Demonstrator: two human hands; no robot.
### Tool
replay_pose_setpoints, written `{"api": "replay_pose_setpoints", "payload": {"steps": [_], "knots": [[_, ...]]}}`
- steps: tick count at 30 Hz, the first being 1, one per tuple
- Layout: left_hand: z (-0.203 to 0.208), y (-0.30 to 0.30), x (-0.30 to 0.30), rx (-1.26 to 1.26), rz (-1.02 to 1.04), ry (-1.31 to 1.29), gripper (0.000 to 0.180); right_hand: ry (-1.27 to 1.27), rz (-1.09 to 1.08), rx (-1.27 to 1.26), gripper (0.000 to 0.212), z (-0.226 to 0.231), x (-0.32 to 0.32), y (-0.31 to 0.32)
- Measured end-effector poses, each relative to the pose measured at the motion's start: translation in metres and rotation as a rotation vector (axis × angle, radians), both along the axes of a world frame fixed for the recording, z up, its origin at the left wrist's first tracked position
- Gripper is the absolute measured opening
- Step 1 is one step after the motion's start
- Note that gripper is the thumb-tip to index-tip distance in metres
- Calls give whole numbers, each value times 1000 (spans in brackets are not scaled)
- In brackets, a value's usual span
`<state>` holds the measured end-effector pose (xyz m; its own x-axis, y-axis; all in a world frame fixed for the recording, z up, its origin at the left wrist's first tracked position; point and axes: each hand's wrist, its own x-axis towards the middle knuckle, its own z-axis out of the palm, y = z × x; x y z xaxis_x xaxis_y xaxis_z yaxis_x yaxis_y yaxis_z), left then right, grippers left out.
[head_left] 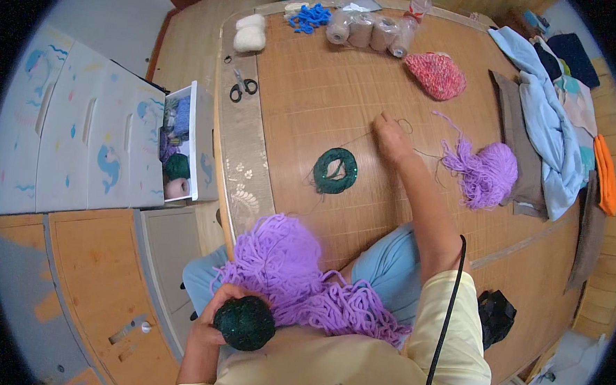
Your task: Working with yarn and thread to create a crocheted item.
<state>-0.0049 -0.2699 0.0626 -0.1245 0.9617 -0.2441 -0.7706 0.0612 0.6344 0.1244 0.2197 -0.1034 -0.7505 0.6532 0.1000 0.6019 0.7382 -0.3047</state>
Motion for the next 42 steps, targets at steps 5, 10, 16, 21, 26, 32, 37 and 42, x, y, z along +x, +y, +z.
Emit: {"api": "replay_pose_setpoints", "payload": {"steps": [5,10,16,21,26,32,37,42], "knots": [[-12,-23,-5,-151,14,-15,73,-105,-315,-191,23,13,-6,24],[-3,0,-3,-101,69,-24,72,-269,-639,-131,41,16,79,90],[-30,-14,-18,-140,19,-129,73,8,-515,314,21,41,68,48],[-1,2,-10,-82,71,-61,75,200,255,-126,17,27,22,-16],[19,-2,-2,-85,181,-14,73,-137,1,-153,18,29,11,-18],[16,-20,-3,-4,157,-22,76,-180,-484,-92,27,37,19,-8],[16,-23,-4,3,137,-24,75,-100,-403,-50,29,45,13,-39],[12,-25,-2,77,85,-46,78,-90,-110,-95,22,36,10,-55]]}}
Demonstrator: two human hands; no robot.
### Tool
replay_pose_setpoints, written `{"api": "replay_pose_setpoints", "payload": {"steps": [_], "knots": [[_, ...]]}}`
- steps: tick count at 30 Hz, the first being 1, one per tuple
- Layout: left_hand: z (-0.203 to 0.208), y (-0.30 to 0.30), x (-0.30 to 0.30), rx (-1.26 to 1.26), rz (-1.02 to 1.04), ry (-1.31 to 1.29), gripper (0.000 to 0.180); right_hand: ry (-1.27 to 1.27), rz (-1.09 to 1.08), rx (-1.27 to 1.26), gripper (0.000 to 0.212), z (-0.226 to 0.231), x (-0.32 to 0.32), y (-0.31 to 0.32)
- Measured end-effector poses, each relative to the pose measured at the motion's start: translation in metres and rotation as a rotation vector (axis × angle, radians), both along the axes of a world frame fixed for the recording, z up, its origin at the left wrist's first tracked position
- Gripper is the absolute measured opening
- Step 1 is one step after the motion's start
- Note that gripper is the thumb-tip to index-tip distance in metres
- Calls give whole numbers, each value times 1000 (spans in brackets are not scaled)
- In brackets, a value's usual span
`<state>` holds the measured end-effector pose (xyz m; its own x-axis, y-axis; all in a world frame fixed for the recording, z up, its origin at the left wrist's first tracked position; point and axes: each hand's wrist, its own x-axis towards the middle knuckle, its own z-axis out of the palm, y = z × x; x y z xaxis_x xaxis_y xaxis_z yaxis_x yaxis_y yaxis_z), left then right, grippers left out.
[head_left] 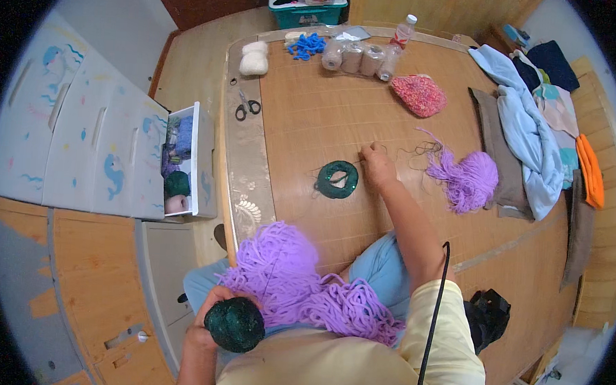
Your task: Working with yarn and thread to create a crocheted item.
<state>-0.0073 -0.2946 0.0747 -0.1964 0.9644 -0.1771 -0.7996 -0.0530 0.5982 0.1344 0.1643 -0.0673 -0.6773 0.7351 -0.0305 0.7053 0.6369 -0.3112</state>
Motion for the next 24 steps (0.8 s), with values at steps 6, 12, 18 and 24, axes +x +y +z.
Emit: {"api": "replay_pose_setpoints", "payload": {"steps": [6,12,18,24], "knots": [[8,-3,1,-64,60,-11,79,-140,-195,3,17,-16,-11,26],[5,-2,-1,-79,73,-4,76,147,-621,-13,21,-31,16,73],[4,3,1,-72,62,-15,75,202,-606,331,28,-24,31,78],[33,22,-2,-303,46,210,82,454,212,-511,35,59,-46,-91]]}}
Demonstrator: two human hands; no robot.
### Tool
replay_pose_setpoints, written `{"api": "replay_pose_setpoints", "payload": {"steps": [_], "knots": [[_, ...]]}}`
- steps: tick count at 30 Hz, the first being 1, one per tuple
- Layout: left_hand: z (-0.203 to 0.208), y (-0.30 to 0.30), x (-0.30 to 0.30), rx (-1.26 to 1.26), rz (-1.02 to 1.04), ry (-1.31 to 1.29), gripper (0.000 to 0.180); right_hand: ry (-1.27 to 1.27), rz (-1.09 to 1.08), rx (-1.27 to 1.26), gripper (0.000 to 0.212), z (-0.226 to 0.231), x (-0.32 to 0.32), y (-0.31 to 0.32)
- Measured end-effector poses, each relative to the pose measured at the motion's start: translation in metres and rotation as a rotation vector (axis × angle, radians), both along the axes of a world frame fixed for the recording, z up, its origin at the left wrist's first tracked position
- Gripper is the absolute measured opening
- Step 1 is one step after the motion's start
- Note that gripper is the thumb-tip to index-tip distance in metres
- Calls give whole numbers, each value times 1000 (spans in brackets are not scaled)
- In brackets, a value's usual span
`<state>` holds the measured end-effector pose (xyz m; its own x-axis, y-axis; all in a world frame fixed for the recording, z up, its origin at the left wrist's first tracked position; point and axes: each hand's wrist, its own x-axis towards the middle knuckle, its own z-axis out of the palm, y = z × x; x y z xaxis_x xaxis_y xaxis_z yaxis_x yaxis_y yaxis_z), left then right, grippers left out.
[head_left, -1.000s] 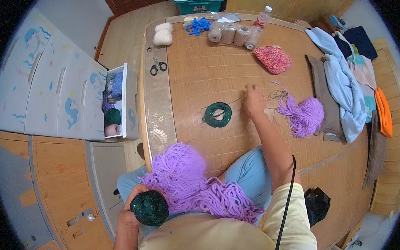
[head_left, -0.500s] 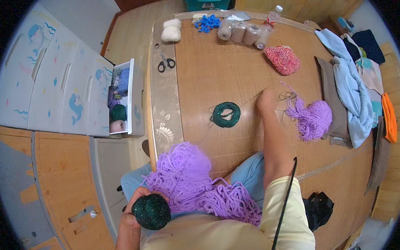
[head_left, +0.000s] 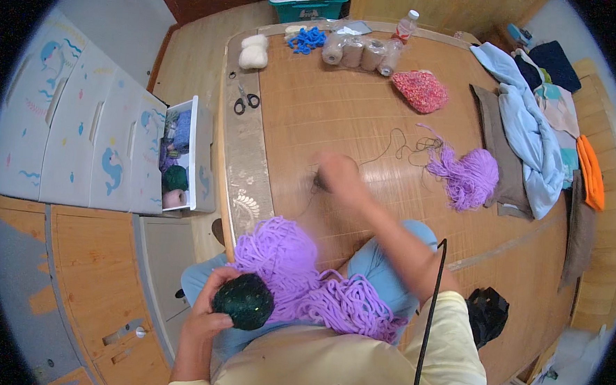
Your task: Working with yarn and thread to create a crocheted item.
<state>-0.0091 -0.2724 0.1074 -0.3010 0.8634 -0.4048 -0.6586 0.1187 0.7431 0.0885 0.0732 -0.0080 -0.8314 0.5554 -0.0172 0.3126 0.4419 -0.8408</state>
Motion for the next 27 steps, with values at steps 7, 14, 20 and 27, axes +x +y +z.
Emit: {"api": "replay_pose_setpoints", "payload": {"steps": [7,14,20,27], "knots": [[7,12,-16,169,136,1,83,332,145,-1224,34,86,17,-182],[10,20,-20,-140,216,693,69,188,552,-163,16,121,36,-196],[3,3,-8,131,-110,169,76,325,407,-195,16,90,21,-164],[2,4,-15,-159,34,666,72,163,792,-223,11,124,33,-188]]}}
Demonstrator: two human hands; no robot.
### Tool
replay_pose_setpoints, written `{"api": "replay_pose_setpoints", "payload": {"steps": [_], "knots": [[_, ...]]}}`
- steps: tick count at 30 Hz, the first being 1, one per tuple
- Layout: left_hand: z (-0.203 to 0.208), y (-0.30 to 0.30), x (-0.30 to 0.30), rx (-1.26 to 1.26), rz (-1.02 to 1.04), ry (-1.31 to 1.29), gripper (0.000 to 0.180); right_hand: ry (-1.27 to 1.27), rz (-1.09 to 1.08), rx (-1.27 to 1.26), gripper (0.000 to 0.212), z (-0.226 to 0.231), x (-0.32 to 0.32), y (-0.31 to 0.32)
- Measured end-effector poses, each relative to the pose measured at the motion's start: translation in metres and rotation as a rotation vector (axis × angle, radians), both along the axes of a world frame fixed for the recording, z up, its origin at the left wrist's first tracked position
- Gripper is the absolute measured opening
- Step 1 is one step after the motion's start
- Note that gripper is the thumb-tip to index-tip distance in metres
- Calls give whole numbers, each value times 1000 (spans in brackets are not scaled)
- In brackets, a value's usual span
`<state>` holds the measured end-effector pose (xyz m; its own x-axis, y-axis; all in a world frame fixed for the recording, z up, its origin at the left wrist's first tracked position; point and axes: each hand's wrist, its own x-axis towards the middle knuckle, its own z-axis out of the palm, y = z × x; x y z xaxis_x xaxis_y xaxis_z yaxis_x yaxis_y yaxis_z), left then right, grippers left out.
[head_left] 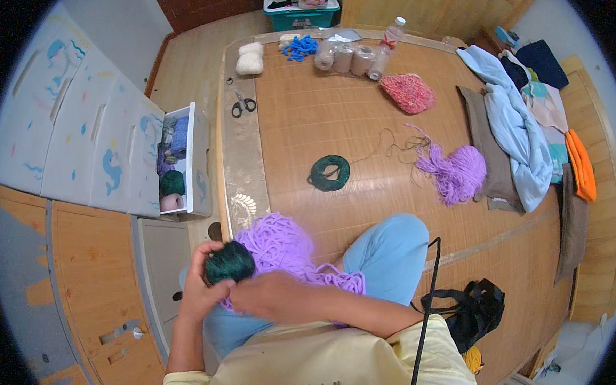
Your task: Working with yarn and thread to create a crocheted item.
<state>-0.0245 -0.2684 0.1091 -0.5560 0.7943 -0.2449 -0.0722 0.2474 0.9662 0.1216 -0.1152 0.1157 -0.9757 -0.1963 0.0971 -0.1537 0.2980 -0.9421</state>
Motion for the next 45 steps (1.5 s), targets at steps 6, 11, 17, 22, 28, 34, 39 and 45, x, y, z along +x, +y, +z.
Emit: {"api": "replay_pose_setpoints", "payload": {"steps": [6,11,17,22,28,34,39,45], "knots": [[8,-3,7,202,-13,-596,72,84,-390,45,14,-59,-8,12],[2,4,-1,28,38,-106,74,79,-125,80,15,-20,-5,-9],[-3,-10,5,249,-58,-617,76,84,-323,17,12,-41,-7,17],[0,4,-2,29,11,-96,72,149,-98,-8,9,-20,-1,-6],[-4,-6,8,103,-10,-585,72,292,-417,6,14,-64,-12,21],[-10,-2,-2,48,7,-197,69,278,-207,-60,12,-23,-4,-1],[-7,-6,9,280,-210,-556,74,258,-417,20,13,-64,-11,24],[-7,4,-2,-13,-31,-170,72,289,-170,45,9,-26,-4,1]]}}
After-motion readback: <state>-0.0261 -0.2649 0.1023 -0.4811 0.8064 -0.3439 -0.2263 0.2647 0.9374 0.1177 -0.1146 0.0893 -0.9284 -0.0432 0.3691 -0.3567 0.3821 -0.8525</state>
